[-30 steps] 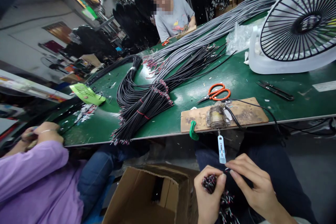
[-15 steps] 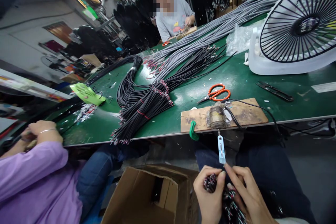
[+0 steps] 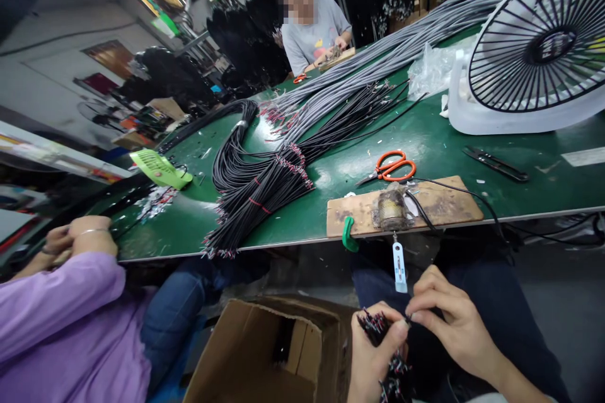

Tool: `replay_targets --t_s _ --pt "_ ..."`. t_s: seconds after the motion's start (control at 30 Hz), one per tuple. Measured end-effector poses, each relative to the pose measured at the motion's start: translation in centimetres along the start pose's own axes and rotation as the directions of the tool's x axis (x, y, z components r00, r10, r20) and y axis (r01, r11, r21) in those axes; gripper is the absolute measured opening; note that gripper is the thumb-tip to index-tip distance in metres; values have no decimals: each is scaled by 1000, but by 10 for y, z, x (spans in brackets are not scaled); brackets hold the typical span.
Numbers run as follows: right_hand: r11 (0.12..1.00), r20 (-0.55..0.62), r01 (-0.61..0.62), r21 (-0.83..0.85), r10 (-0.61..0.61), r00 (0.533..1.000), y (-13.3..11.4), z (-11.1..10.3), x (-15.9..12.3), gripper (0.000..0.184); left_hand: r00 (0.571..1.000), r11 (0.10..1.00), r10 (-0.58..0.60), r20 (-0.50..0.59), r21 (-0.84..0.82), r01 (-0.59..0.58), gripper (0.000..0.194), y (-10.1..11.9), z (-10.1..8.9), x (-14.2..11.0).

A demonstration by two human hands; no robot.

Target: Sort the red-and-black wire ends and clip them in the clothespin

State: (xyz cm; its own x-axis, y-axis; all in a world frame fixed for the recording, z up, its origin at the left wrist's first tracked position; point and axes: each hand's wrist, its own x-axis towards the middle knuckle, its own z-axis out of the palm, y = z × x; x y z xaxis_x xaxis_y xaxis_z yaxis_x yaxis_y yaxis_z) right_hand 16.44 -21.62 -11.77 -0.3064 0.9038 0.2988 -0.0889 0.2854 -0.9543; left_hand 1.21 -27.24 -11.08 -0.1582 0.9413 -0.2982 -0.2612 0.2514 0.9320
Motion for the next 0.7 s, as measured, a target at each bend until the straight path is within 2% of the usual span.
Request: replay_targets --t_s 0.07,0.13,0.2,0.23,0.37,0.5,0.6,0.7 --pt "948 87 -162 276 143 986 3 4 2 22 994 996 76 77 34 -79 33 6 0 2" --pt "785 230 -369 498 291 929 5 8 7 33 978 978 175 110 94 -185 23 12 -1 4" --pt "646 311 -512 567 408 858 3 9 15 34 954 939 286 90 173 -298 14 16 -1 5" --pt "624 303 -545 560 457 836 2 9 21 33 937 912 341 74 215 -348 11 19 -1 4" --pt "668 126 -547 505 570 812 -5 9 49 34 881 830 472 35 319 -457 6 31 -2 2" --pt "659 99 -531 533 575 812 -5 12 62 45 863 814 505 12 326 -481 8 41 -3 5" --pt "700 21 -474 534 550 835 -2 10 61 56 853 814 520 -35 323 -483 7 40 -2 10" --pt "772 -18 -437 462 500 866 -3 3 64 54 854 805 520 -14 342 -484 8 37 -1 15"
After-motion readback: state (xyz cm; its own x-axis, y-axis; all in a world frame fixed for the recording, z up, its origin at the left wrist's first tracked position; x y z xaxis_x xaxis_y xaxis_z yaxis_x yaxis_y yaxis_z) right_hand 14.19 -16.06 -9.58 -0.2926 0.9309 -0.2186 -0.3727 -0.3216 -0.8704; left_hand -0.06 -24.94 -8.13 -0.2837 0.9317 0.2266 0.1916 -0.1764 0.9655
